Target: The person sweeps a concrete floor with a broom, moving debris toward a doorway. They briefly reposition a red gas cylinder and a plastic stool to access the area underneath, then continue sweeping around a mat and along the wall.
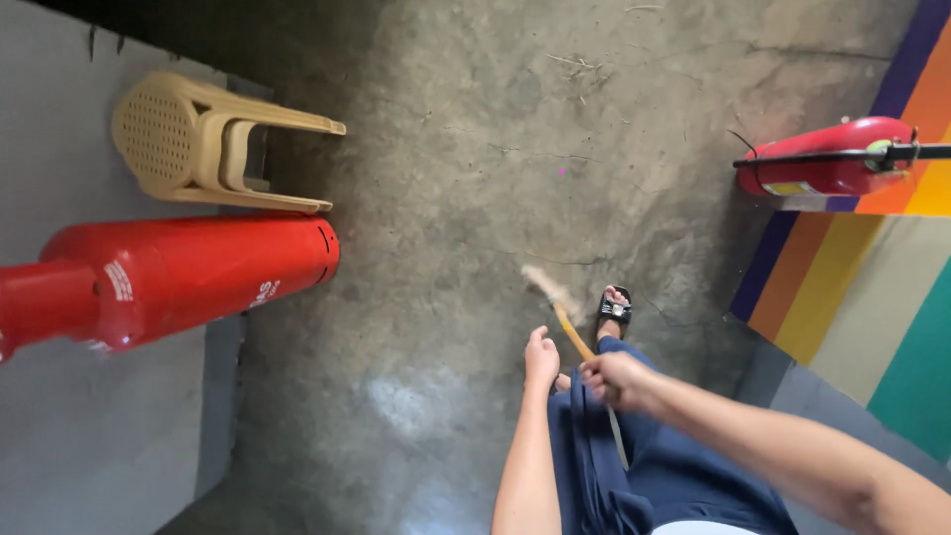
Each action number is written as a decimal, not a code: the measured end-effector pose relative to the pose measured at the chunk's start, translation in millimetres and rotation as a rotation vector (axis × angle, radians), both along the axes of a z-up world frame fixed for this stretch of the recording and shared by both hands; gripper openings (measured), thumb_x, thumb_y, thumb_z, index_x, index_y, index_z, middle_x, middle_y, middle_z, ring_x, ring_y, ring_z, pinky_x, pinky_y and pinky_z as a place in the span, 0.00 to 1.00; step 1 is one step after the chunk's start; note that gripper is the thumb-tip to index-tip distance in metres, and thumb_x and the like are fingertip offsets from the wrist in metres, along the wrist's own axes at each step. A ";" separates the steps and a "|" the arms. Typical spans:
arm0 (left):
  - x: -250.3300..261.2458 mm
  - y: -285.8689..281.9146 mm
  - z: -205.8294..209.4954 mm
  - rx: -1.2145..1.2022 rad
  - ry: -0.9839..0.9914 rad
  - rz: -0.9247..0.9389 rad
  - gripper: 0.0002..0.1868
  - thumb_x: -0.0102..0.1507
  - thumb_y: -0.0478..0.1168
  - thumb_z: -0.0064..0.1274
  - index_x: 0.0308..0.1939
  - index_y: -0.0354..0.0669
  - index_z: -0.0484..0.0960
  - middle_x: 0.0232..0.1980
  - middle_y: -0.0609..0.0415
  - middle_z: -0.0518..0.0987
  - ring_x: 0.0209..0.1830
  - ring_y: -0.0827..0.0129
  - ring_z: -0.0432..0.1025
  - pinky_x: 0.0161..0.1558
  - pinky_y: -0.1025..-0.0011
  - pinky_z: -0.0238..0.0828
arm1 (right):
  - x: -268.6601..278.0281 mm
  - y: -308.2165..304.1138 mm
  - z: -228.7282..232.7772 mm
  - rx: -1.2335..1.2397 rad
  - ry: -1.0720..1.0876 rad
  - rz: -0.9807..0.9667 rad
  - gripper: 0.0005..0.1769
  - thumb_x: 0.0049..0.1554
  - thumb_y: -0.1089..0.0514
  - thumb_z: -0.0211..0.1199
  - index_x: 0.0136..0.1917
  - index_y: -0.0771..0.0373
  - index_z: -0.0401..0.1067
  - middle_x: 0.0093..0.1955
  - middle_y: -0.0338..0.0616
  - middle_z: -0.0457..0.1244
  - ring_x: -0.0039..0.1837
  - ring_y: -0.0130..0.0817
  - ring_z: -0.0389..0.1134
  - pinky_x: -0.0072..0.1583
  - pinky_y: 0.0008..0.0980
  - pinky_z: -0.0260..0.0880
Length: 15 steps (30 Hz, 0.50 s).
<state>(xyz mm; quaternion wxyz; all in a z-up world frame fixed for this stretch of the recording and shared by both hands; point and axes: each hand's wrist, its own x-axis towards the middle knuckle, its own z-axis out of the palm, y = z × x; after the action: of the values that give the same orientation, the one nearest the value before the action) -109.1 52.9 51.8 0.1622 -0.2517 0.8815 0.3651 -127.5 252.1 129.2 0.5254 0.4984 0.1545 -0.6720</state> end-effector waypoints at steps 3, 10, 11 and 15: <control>4.1 -14.9 -6.8 0.141 -0.039 0.019 0.21 0.63 0.37 0.44 0.60 0.39 0.76 0.56 0.36 0.80 0.59 0.45 0.73 0.60 0.57 0.70 | -67.3 66.7 -55.2 0.030 0.171 0.364 0.15 0.61 0.58 0.56 0.33 0.59 0.61 0.24 0.33 0.51 0.23 0.25 0.48 0.25 0.27 0.46; 31.4 -35.5 -10.1 0.236 -0.061 0.164 0.20 0.64 0.39 0.47 0.59 0.37 0.77 0.48 0.37 0.83 0.51 0.49 0.78 0.55 0.60 0.73 | -211.4 163.0 -35.0 0.430 0.403 0.337 0.12 0.63 0.55 0.59 0.38 0.56 0.64 0.27 0.30 0.54 0.25 0.21 0.50 0.27 0.25 0.48; 33.5 -40.5 -15.5 0.265 -0.063 0.197 0.20 0.64 0.39 0.48 0.59 0.37 0.77 0.48 0.38 0.83 0.51 0.50 0.79 0.55 0.61 0.73 | -215.3 147.8 -7.0 0.602 0.517 0.385 0.10 0.62 0.56 0.59 0.40 0.57 0.65 0.29 0.33 0.56 0.26 0.24 0.52 0.28 0.27 0.49; 38.3 -50.4 -33.2 0.260 -0.110 0.202 0.20 0.64 0.40 0.49 0.58 0.37 0.77 0.48 0.39 0.83 0.50 0.53 0.80 0.55 0.62 0.74 | -157.6 40.0 84.6 0.763 0.591 0.468 0.06 0.58 0.56 0.61 0.44 0.58 0.68 0.29 0.39 0.57 0.26 0.31 0.54 0.27 0.33 0.47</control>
<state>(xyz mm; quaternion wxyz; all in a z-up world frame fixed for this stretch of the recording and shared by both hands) -70.9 2.4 18.7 0.2040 -0.3354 0.7868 0.4763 -285.1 292.1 213.8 0.3766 0.3957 0.6363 -0.5448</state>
